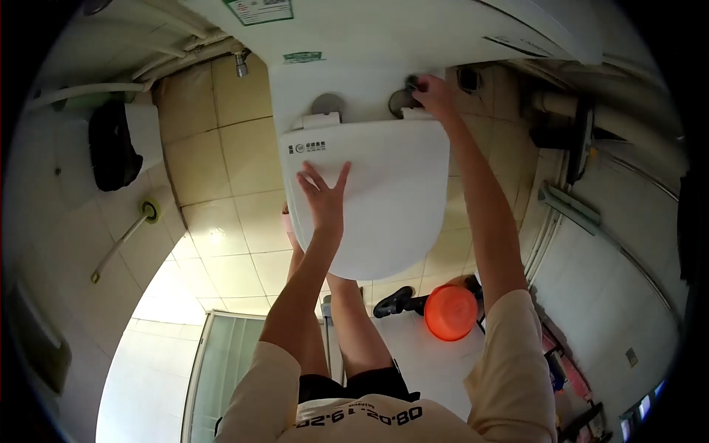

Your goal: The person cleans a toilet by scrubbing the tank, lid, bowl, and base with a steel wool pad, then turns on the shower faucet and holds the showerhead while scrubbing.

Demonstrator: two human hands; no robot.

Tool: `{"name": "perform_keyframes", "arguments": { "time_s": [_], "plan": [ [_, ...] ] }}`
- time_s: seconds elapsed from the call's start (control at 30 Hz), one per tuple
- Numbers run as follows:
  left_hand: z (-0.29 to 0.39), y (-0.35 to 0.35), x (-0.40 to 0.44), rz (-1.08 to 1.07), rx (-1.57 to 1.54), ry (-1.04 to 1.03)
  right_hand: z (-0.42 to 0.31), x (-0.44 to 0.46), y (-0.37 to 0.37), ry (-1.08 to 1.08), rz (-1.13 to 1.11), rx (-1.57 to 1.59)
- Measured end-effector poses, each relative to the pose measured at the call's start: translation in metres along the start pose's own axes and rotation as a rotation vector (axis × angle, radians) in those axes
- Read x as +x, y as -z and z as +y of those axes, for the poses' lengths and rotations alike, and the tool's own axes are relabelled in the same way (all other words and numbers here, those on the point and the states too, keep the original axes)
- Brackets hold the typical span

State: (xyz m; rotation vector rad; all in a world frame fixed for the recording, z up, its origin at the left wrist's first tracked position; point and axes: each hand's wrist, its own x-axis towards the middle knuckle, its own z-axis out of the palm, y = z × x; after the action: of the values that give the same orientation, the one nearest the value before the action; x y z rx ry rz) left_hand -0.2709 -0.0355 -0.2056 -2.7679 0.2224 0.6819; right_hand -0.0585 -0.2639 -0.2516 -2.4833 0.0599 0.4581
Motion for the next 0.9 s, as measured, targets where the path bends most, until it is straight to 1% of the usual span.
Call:
{"name": "perform_keyframes", "arguments": {
  "time_s": [0.03,0.1,0.17,0.2,0.27,0.3,0.37,0.4,0.43,0.47,0.5,0.53,0.57,0.63,0.67,0.7,0.73,0.77,0.8,0.83,0.87,0.9],
  "plan": [
    [0.001,0.001,0.001,0.007,0.002,0.016,-0.020,0.000,-0.001,0.093,0.007,-0.175],
    [0.002,-0.002,0.004,0.010,0.006,0.017,-0.046,-0.003,-0.015,0.305,-0.030,-0.394],
    [0.002,-0.005,0.002,0.003,0.009,0.015,-0.066,0.000,-0.039,0.277,-0.201,-0.466],
    [0.002,-0.006,0.002,0.018,-0.005,0.019,-0.077,-0.003,-0.051,0.275,-0.200,-0.465],
    [0.002,-0.004,0.001,0.034,-0.019,0.022,-0.095,-0.016,-0.069,0.390,-0.295,-0.657],
    [0.002,-0.002,0.001,0.028,-0.028,0.021,-0.100,-0.020,-0.069,0.388,-0.293,-0.657],
    [-0.002,0.000,-0.001,0.022,-0.036,0.017,-0.109,-0.027,-0.066,0.482,-0.199,-0.826],
    [-0.006,0.000,-0.005,0.029,-0.121,-0.004,-0.101,-0.029,-0.066,0.480,-0.095,-0.837],
    [-0.010,-0.002,-0.008,0.039,-0.208,-0.021,-0.095,-0.030,-0.060,0.483,-0.095,-0.837],
    [-0.013,-0.003,-0.012,0.040,-0.208,-0.019,-0.089,-0.032,-0.052,0.475,0.000,-0.828],
    [-0.015,-0.006,-0.017,0.059,-0.335,-0.031,-0.082,-0.034,-0.044,0.463,0.096,-0.817],
    [-0.018,-0.009,-0.021,0.080,-0.460,-0.045,-0.077,-0.038,-0.039,0.502,0.223,-0.776],
    [-0.020,-0.011,-0.027,0.083,-0.455,-0.048,-0.072,-0.043,-0.036,0.499,0.228,-0.773],
    [-0.018,-0.022,-0.044,0.178,-0.407,-0.081,-0.073,-0.068,-0.018,0.287,0.470,-0.473],
    [-0.017,-0.027,-0.055,0.176,-0.406,-0.086,-0.072,-0.087,-0.005,0.182,0.474,-0.350],
    [-0.016,-0.033,-0.068,0.151,-0.630,0.047,-0.069,-0.108,0.009,0.077,0.478,-0.225],
    [-0.017,-0.040,-0.081,0.123,-0.850,0.183,-0.048,-0.129,0.010,0.006,0.536,-0.195],
    [-0.016,-0.048,-0.095,0.126,-0.845,0.175,-0.017,-0.152,0.003,-0.063,0.599,-0.163],
    [-0.015,-0.059,-0.109,0.072,-0.927,0.368,0.014,-0.181,-0.009,-0.176,0.608,-0.240],
    [-0.014,-0.073,-0.121,0.018,-1.006,0.562,0.028,-0.212,-0.008,-0.331,0.461,-0.025],
    [-0.011,-0.089,-0.130,0.024,-1.003,0.553,0.099,-0.241,-0.045,-0.419,0.525,-0.085],
    [-0.007,-0.108,-0.138,-0.071,-1.087,0.685,0.133,-0.275,-0.066,-0.428,0.651,0.118]
  ]
}}
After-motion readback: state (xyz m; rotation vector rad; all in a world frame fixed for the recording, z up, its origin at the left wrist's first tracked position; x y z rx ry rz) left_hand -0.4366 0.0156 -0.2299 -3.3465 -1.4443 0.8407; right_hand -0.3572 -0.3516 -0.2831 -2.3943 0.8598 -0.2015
